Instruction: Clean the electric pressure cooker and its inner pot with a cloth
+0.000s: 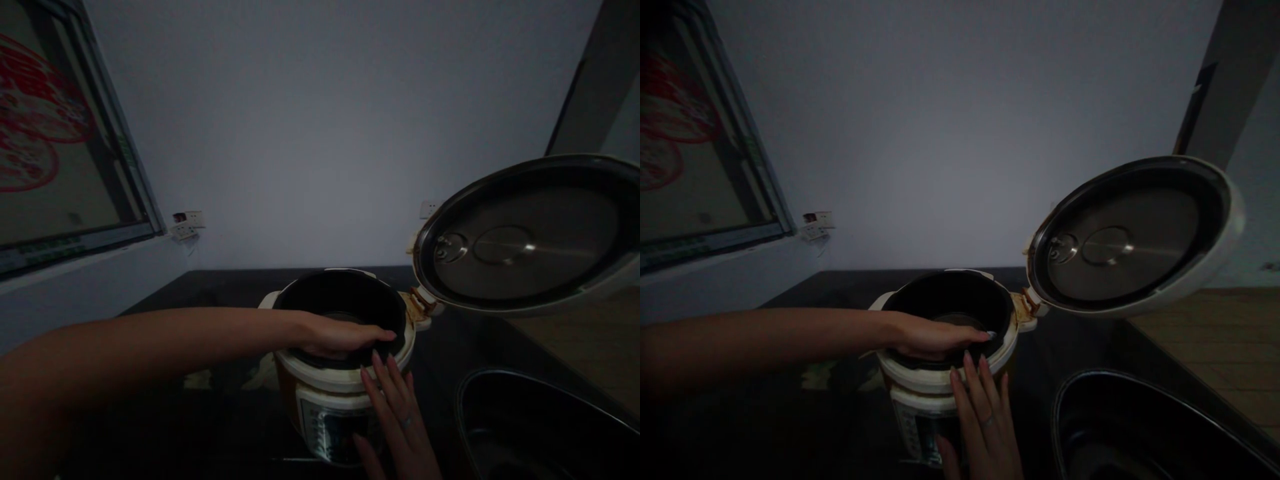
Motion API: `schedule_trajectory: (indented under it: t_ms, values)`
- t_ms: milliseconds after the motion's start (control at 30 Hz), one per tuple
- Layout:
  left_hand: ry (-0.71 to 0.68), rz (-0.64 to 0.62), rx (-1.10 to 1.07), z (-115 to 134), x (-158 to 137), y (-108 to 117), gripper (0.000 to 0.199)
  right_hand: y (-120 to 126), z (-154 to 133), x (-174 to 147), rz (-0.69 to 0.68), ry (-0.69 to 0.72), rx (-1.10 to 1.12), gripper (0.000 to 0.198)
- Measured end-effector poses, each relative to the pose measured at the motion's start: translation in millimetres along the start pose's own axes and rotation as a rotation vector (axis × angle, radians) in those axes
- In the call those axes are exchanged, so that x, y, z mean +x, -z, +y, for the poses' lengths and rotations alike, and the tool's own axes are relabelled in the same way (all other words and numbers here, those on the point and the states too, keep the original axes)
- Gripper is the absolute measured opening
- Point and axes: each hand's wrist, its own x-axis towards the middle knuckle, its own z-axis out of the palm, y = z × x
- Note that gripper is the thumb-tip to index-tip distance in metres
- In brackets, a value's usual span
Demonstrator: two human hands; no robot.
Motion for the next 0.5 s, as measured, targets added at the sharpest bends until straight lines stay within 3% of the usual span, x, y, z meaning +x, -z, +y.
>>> schedule_trajectory:
  t_ms: [200, 500]
  values:
    - [0.080, -0.004, 0.121, 13, -6, -4, 0.076, 2, -2, -1, -0.031, -0.048, 0.048, 0.072]
    - [0.146, -0.069, 0.301, 23, -54, 23, 0.064, -2, 0, -5, -0.019, -0.059, 0.106, 0.073]
